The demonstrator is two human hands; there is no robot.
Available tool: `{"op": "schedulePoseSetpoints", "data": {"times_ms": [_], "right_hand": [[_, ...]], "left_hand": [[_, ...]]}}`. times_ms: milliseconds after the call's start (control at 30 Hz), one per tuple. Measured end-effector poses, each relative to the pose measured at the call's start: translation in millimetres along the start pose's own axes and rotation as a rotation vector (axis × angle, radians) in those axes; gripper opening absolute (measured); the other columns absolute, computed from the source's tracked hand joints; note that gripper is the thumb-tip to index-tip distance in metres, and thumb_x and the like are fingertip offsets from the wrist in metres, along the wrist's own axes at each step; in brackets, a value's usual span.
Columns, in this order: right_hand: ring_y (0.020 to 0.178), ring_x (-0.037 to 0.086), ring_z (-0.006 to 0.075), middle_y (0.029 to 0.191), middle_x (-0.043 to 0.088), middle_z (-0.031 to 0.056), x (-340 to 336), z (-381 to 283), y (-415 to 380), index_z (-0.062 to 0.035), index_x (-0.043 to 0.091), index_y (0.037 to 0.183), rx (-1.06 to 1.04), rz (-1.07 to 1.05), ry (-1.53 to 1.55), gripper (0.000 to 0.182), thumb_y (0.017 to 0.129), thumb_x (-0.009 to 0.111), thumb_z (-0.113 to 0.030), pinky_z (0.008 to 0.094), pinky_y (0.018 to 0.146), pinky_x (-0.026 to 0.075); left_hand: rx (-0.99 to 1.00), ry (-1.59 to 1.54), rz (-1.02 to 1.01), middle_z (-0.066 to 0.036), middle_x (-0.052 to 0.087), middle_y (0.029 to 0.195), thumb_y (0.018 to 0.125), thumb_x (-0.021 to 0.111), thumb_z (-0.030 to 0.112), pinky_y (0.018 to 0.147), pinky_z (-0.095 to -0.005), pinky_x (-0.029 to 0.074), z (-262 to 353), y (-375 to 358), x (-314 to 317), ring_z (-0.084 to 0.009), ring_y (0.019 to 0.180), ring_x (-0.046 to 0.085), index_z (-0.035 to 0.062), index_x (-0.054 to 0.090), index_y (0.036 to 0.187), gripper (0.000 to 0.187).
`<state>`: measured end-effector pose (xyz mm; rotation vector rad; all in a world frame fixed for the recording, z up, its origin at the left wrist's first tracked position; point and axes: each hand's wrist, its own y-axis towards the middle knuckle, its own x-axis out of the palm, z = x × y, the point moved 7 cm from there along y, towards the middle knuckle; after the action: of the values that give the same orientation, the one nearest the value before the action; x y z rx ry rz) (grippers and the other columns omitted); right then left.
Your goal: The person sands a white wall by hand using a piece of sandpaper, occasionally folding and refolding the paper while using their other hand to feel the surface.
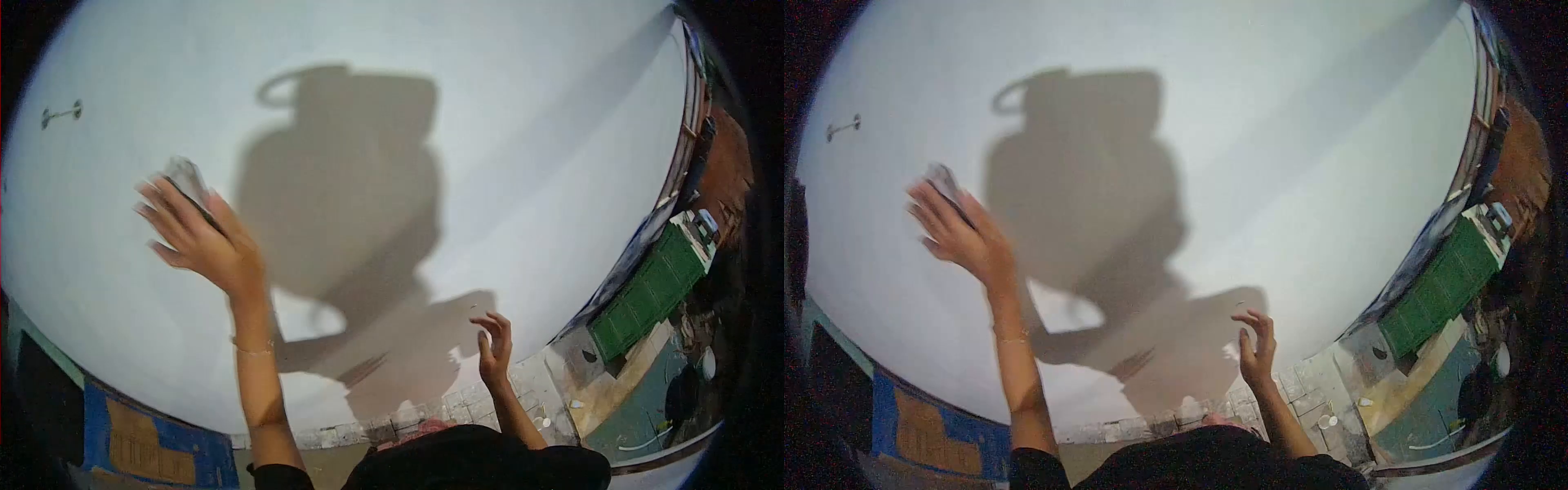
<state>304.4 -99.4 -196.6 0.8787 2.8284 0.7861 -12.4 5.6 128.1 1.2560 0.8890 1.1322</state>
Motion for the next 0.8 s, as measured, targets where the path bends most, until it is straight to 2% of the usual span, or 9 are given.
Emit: {"op": "schedulePoseSetpoints", "data": {"times_ms": [133,167,267,333,367,433,500,567,800], "right_hand": [[0.098,0.059,0.0203,0.101,0.063,0.0138,-89,14,28,-0.0022,0.046,0.118,0.018,0.002,-0.128,0.032,0.087,0.046,0.003,0.0350,0.091,0.042],[0.093,0.063,0.0212,0.096,0.066,0.0146,-94,10,35,0.0005,0.049,0.113,-0.046,0.006,-0.154,0.028,0.086,0.046,0.006,0.0333,0.084,0.047],[0.092,0.063,0.0212,0.095,0.065,0.0146,-79,10,30,0.0004,0.048,0.115,-0.058,-0.034,-0.095,0.030,0.086,0.047,0.006,0.0344,0.086,0.048],[0.092,0.063,0.0223,0.096,0.065,0.0147,-70,14,26,0.0002,0.048,0.116,-0.023,-0.042,-0.025,0.031,0.086,0.048,0.005,0.0354,0.086,0.048],[0.093,0.063,0.0229,0.097,0.065,0.0151,-67,13,25,0.0003,0.048,0.116,0.000,-0.045,0.017,0.030,0.087,0.048,0.005,0.0355,0.087,0.048],[0.093,0.063,0.0228,0.098,0.065,0.0151,-69,18,25,0.0003,0.048,0.117,0.021,-0.047,0.027,0.030,0.087,0.048,0.004,0.0356,0.086,0.048],[0.092,0.064,0.0226,0.099,0.065,0.0151,-74,25,21,0.0002,0.049,0.117,0.062,-0.066,0.013,0.029,0.088,0.048,0.003,0.0356,0.087,0.049],[0.093,0.063,0.0215,0.098,0.064,0.0144,-84,29,22,0.0001,0.048,0.117,0.089,-0.075,-0.026,0.029,0.089,0.048,0.003,0.0350,0.087,0.048],[0.094,0.061,0.0200,0.097,0.063,0.0128,-76,45,17,0.0009,0.048,0.116,0.167,-0.072,0.013,0.027,0.089,0.047,0.004,0.0335,0.087,0.048]], "left_hand": [[0.082,0.053,0.058,-0.009,0.026,0.151,0.096,0.037,0.044,0.106,-0.0636,0.012,83,30,23,-0.0348,0.139,0.021,0.0135,0.029,0.145,0.058],[0.179,0.037,-0.014,-0.007,0.027,0.151,0.096,0.038,0.044,0.106,-0.0633,0.012,115,19,30,-0.0331,0.139,0.022,0.0164,0.029,0.145,0.057],[0.545,-0.121,-0.353,-0.004,0.024,0.152,0.094,0.043,0.047,0.108,-0.0608,0.009,210,-54,29,-0.0291,0.139,0.022,0.0249,0.030,0.145,0.057],[0.707,-0.239,-0.476,-0.003,0.022,0.153,0.092,0.045,0.050,0.109,-0.0602,0.008,229,-97,27,-0.0270,0.140,0.020,0.0277,0.030,0.145,0.059],[0.708,-0.241,-0.464,-0.003,0.022,0.153,0.092,0.045,0.050,0.109,-0.0602,0.008,226,-92,30,-0.0270,0.140,0.020,0.0277,0.030,0.145,0.059],[0.462,-0.165,-0.451,-0.010,0.021,0.152,0.089,0.046,0.054,0.111,-0.0593,0.008,190,-53,39,-0.0266,0.140,0.019,0.0277,0.029,0.145,0.064],[0.384,-0.078,-0.016,-0.012,0.021,0.152,0.089,0.044,0.057,0.109,-0.0612,0.009,164,2,21,-0.0309,0.140,0.019,0.0271,0.028,0.145,0.065],[0.180,-0.041,0.154,-0.012,0.022,0.152,0.093,0.036,0.056,0.107,-0.0648,0.008,128,39,19,-0.0342,0.140,0.018,0.0278,0.027,0.146,0.061],[0.588,-0.048,-0.254,-0.005,0.026,0.151,0.092,0.045,0.050,0.110,-0.0599,0.011,174,-38,26,-0.0300,0.139,0.022,0.0339,0.035,0.142,0.054]]}}
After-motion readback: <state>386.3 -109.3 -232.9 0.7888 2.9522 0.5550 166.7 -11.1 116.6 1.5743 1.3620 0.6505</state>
